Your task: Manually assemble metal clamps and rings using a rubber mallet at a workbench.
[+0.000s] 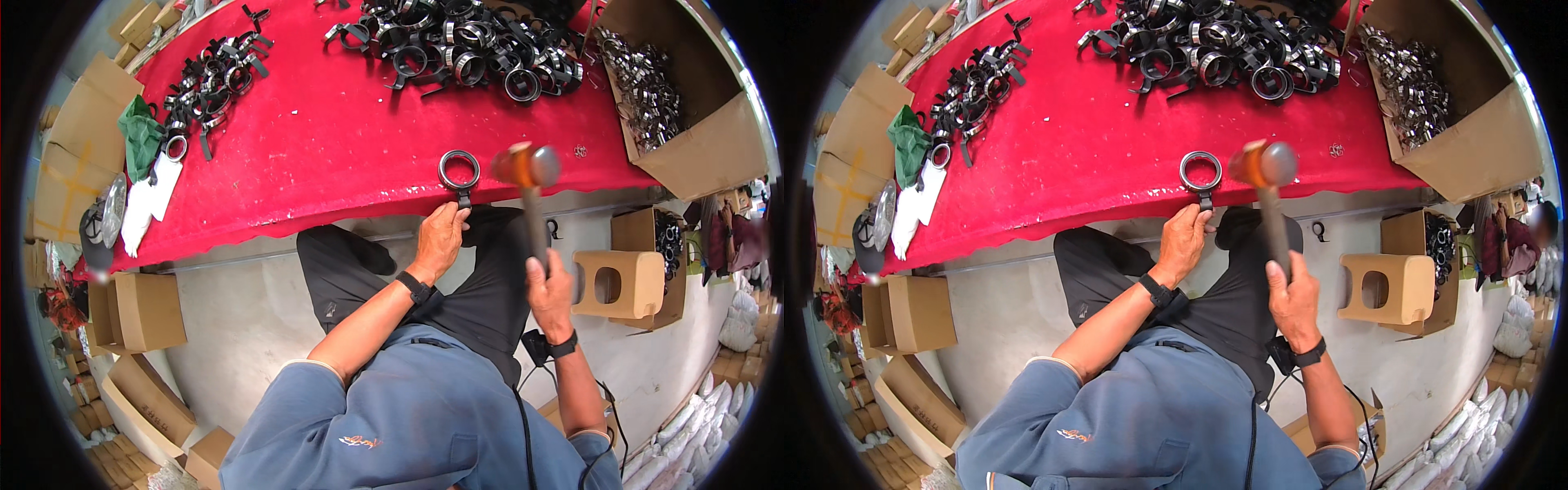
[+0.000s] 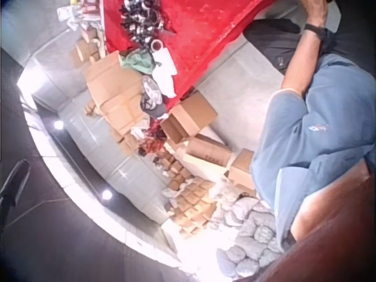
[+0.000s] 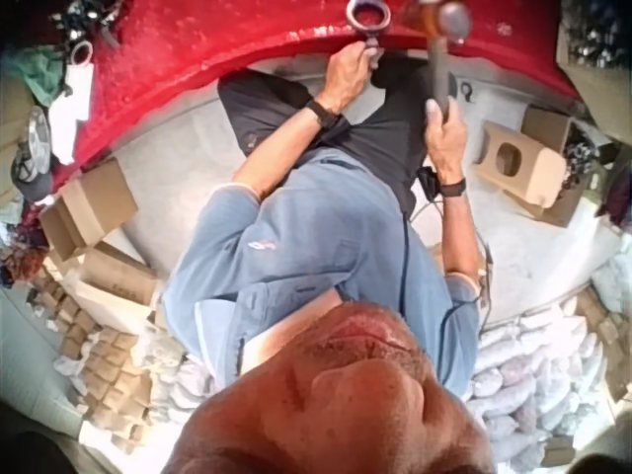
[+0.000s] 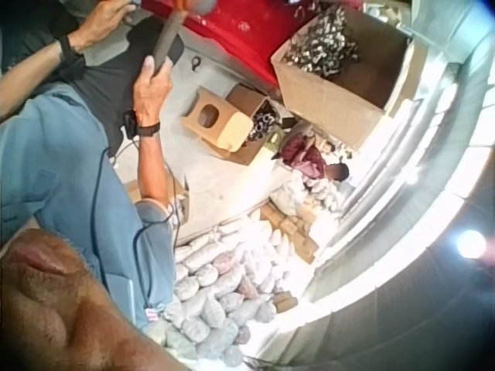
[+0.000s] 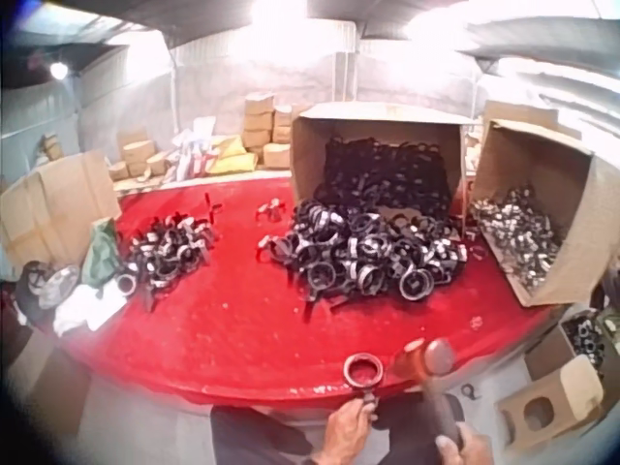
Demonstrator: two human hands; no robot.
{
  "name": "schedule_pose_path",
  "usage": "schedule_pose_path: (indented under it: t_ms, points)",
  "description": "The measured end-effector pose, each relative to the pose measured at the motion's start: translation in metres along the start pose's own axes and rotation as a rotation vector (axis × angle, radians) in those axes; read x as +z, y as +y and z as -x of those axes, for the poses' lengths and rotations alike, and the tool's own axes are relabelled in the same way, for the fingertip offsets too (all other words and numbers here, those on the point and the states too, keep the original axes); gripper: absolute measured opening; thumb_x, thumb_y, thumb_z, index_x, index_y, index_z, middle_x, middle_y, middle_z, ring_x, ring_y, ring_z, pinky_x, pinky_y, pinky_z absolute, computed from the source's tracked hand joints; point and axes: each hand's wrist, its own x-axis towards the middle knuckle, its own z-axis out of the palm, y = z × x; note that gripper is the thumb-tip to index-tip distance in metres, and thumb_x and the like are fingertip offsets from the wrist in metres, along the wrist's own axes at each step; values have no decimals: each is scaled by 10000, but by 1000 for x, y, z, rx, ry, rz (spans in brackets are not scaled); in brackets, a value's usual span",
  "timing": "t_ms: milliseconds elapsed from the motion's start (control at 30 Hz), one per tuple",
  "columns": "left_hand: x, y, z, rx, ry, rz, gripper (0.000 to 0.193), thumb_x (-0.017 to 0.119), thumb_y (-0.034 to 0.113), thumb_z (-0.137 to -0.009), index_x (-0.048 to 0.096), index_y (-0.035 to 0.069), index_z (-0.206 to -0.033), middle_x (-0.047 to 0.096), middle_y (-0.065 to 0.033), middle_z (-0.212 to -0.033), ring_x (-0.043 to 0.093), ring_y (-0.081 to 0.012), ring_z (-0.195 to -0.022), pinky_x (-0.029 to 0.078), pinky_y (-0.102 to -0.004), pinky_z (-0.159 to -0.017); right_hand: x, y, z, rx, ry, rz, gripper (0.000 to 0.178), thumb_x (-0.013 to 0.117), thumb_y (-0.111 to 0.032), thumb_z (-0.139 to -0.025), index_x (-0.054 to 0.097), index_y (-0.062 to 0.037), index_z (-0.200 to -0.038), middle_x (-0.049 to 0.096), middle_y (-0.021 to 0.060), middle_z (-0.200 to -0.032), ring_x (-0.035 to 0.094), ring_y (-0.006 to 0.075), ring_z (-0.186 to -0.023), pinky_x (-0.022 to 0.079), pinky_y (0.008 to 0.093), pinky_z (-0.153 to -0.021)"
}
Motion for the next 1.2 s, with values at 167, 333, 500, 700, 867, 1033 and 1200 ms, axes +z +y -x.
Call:
schedule_pose_path:
  t_ms: [167,333,500,700,867,1033,1200]
  points:
    - [-9,12,5,-29,43,11,245,603,219,-1118,672,-1,-1036,722,-150,-941,770,-239,-755,563,-365,-666,-36,-64,-16,-168,237,-272,442,600,-413,-1110,587,7,-1244,613,139,-686,629,309,-604,483,446,-555]
    - [-7,13,-3,0,-9,12,263,610,214,-1109,660,-1,-966,706,-171,-891,768,-266,-753,564,-388,-654,15,2,-11,-173,28,276,416,596,-395,-1111,581,-2,-1246,617,222,-716,631,399,-613,488,458,-569]
    - [-18,15,2,-10,50,46,247,635,220,-1096,653,11,-965,698,-164,-866,759,-274,-726,557,-398,-628,-43,-99,-28,-178,60,-30,479,612,-420,-1100,569,34,-1244,610,142,-698,612,284,-578,473,424,-559]
    - [2,13,2,53,64,-10,247,669,196,-1075,596,9,-932,664,-153,-820,756,-282,-721,553,-407,-621,-31,-68,-62,-271,-386,567,336,685,-295,-1058,544,4,-1124,615,314,-736,596,570,-701,469,612,-624]
    - [-15,8,9,25,116,23,261,668,208,-1076,588,11,-924,667,-156,-824,755,-284,-722,548,-409,-618,-81,-206,-119,-695,49,493,194,644,-219,-1080,616,-48,-1167,518,142,-686,531,328,-517,419,473,-540]
    - [-14,9,6,53,66,6,220,669,201,-1067,627,17,-954,677,-157,-840,748,-299,-747,550,-413,-642,-109,-140,-132,-815,164,172,284,524,-346,-1141,630,-84,-1158,512,-5,-684,519,200,-520,479,349,-524]
    - [-23,1,15,43,55,29,179,676,160,-1059,637,8,-972,665,-168,-844,736,-305,-748,552,-416,-658,-48,-112,-133,275,-475,-31,397,521,-480,-1133,529,-97,-1031,493,1,-694,506,118,-535,414,298,-448]
